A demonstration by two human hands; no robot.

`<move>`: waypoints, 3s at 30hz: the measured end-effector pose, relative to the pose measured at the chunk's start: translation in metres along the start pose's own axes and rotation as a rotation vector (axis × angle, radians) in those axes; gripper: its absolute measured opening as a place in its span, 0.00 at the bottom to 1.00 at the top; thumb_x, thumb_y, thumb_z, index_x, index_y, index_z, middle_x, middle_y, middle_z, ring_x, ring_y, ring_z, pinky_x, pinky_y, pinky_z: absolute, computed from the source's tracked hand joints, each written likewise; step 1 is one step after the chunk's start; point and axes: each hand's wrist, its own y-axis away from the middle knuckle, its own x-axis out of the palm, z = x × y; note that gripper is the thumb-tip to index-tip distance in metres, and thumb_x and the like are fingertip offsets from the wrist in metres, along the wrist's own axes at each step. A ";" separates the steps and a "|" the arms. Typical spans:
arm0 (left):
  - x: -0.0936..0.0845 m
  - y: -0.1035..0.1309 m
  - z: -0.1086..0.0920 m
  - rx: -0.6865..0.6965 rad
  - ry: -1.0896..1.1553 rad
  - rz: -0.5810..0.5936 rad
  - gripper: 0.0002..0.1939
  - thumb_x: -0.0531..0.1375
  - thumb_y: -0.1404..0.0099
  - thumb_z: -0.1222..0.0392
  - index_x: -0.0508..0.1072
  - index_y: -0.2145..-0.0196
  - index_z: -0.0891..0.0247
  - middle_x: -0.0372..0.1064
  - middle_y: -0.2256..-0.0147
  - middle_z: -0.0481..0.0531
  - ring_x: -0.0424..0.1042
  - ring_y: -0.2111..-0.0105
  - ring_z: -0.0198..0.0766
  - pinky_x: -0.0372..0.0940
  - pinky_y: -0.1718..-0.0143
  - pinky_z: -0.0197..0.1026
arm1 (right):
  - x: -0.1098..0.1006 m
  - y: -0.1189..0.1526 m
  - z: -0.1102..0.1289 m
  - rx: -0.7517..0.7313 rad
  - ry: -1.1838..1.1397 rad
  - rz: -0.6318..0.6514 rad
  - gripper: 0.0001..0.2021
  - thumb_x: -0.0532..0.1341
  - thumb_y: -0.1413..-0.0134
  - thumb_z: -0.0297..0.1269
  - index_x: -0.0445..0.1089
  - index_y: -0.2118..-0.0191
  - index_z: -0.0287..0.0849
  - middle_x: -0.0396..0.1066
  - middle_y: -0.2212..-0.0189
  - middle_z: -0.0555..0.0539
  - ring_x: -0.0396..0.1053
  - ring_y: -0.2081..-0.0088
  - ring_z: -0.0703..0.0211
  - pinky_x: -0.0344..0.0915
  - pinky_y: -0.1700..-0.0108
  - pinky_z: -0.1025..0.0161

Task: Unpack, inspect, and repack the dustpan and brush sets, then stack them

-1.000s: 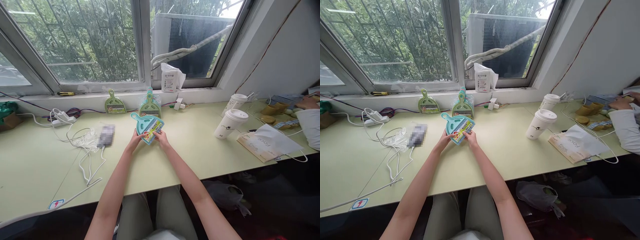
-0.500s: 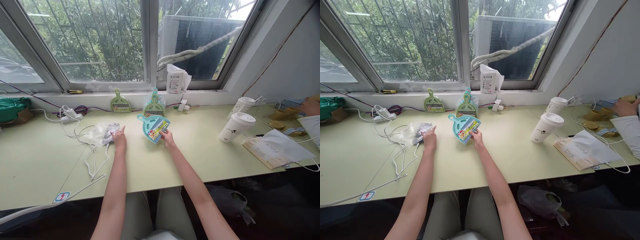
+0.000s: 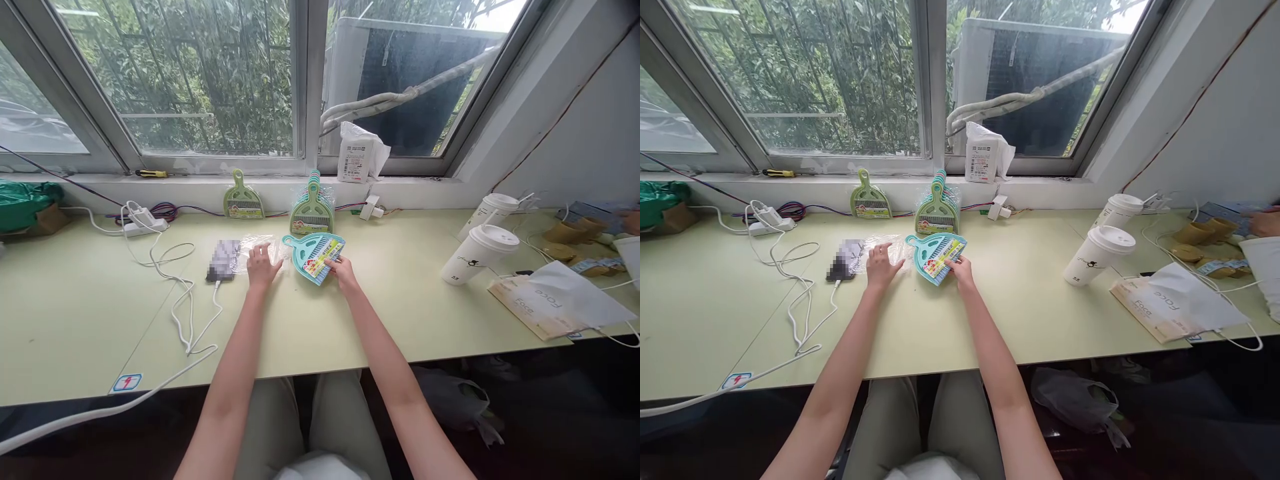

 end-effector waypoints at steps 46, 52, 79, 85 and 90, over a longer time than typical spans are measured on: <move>0.003 0.023 -0.074 -0.349 1.596 0.583 0.27 0.66 0.45 0.53 0.68 0.49 0.63 0.70 0.49 0.59 0.70 0.49 0.49 0.68 0.50 0.47 | 0.032 0.014 -0.011 -0.191 -0.158 -0.044 0.20 0.70 0.62 0.39 0.66 0.61 0.41 0.76 0.62 0.44 0.75 0.60 0.54 0.73 0.58 0.58; 0.019 0.024 -0.077 -0.400 1.557 0.309 0.30 0.66 0.48 0.58 0.61 0.48 0.57 0.69 0.50 0.54 0.71 0.51 0.45 0.68 0.51 0.49 | 0.038 0.019 -0.015 -0.213 -0.183 -0.075 0.20 0.70 0.63 0.39 0.66 0.61 0.41 0.76 0.63 0.44 0.74 0.60 0.55 0.73 0.57 0.59; 0.009 0.027 -0.090 -0.375 1.625 0.533 0.28 0.62 0.42 0.47 0.65 0.47 0.57 0.66 0.46 0.57 0.67 0.47 0.47 0.66 0.49 0.47 | 0.021 0.010 0.001 -0.181 -0.197 -0.083 0.22 0.70 0.62 0.36 0.67 0.58 0.41 0.75 0.60 0.44 0.74 0.56 0.53 0.74 0.58 0.59; 0.013 0.035 -0.091 -0.413 1.538 0.488 0.36 0.68 0.48 0.55 0.60 0.44 0.53 0.65 0.45 0.56 0.68 0.48 0.47 0.67 0.50 0.50 | 0.019 0.010 -0.001 -0.151 -0.173 -0.061 0.18 0.70 0.63 0.35 0.67 0.63 0.41 0.75 0.64 0.45 0.74 0.60 0.55 0.74 0.58 0.59; 0.017 0.037 -0.099 -0.446 1.567 0.554 0.28 0.65 0.45 0.49 0.65 0.47 0.54 0.66 0.46 0.56 0.69 0.49 0.48 0.70 0.55 0.51 | 0.018 0.010 0.002 -0.210 -0.200 -0.048 0.20 0.70 0.62 0.37 0.66 0.61 0.41 0.75 0.62 0.45 0.74 0.59 0.54 0.73 0.56 0.58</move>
